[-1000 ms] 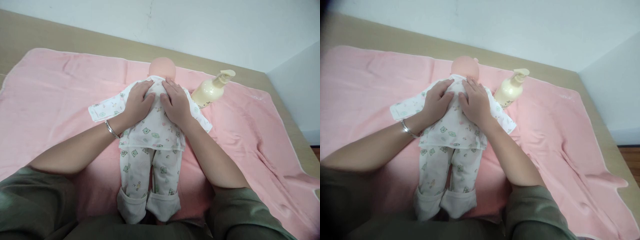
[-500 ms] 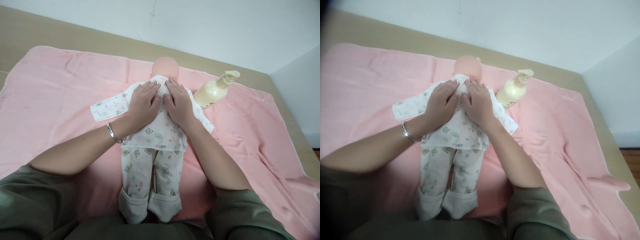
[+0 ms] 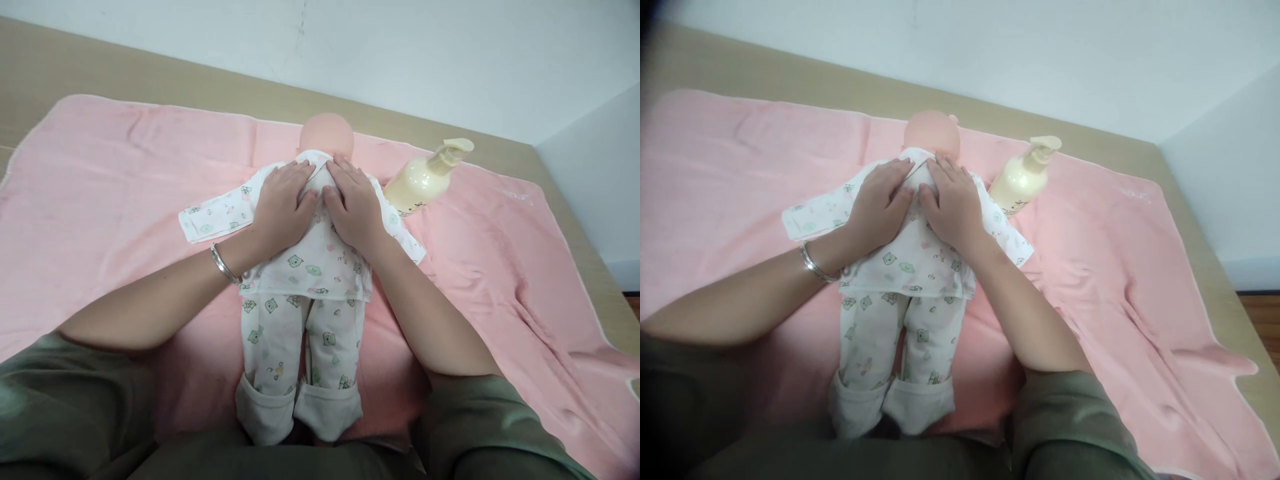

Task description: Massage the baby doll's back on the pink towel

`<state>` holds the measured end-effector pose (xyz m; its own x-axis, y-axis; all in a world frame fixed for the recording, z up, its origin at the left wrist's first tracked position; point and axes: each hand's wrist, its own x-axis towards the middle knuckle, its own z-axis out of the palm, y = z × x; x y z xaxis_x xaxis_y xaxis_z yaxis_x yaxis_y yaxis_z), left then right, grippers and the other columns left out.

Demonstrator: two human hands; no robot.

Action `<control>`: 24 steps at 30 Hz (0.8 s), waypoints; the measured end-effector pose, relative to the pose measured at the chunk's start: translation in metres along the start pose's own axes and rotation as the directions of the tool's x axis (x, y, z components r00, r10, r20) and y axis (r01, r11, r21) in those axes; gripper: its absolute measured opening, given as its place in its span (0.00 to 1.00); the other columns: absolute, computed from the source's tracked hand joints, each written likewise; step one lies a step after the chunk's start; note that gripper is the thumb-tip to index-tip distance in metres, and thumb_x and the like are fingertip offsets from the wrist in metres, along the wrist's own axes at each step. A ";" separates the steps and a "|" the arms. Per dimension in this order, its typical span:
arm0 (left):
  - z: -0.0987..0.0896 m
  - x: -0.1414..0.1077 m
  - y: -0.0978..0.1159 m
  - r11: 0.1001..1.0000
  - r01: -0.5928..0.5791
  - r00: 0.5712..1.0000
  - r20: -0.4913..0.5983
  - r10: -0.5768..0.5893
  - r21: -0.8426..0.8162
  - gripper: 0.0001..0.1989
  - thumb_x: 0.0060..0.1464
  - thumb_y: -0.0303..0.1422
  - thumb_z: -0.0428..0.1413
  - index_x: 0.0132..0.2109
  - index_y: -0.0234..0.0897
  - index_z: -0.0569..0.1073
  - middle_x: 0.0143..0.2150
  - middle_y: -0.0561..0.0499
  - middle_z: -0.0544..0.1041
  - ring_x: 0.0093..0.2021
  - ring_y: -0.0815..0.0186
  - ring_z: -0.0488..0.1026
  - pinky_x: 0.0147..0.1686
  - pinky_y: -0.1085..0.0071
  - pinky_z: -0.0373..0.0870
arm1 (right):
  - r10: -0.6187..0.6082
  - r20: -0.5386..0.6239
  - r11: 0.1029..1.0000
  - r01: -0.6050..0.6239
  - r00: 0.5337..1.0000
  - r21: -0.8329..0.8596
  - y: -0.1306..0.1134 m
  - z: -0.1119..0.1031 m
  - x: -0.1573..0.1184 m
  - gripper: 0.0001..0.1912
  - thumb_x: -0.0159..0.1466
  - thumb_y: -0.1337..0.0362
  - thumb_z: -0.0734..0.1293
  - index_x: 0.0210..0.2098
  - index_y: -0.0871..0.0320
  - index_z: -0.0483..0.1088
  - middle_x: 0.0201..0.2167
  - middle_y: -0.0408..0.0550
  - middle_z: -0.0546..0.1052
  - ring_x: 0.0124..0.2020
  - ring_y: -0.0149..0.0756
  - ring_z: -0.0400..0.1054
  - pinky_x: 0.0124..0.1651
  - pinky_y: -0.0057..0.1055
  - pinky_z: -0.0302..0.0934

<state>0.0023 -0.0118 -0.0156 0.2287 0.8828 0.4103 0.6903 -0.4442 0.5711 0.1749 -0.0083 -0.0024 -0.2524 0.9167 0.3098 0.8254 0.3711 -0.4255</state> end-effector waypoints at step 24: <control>-0.001 -0.001 0.002 0.999 -0.003 1.000 0.007 0.002 0.047 0.26 0.66 0.33 0.45 0.66 0.32 0.72 0.69 0.42 0.74 0.72 0.52 0.68 0.75 0.52 0.61 | -0.006 0.009 0.999 0.007 1.000 -0.050 -0.004 -0.003 -0.001 0.30 0.73 0.59 0.55 0.71 0.63 0.65 0.75 0.54 0.64 0.78 0.45 0.56 0.81 0.49 0.49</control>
<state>0.0034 -0.0135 -0.0141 0.2354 0.8828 0.4065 0.7214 -0.4390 0.5356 0.1731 -0.0108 0.0016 -0.2623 0.9156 0.3049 0.8477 0.3696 -0.3805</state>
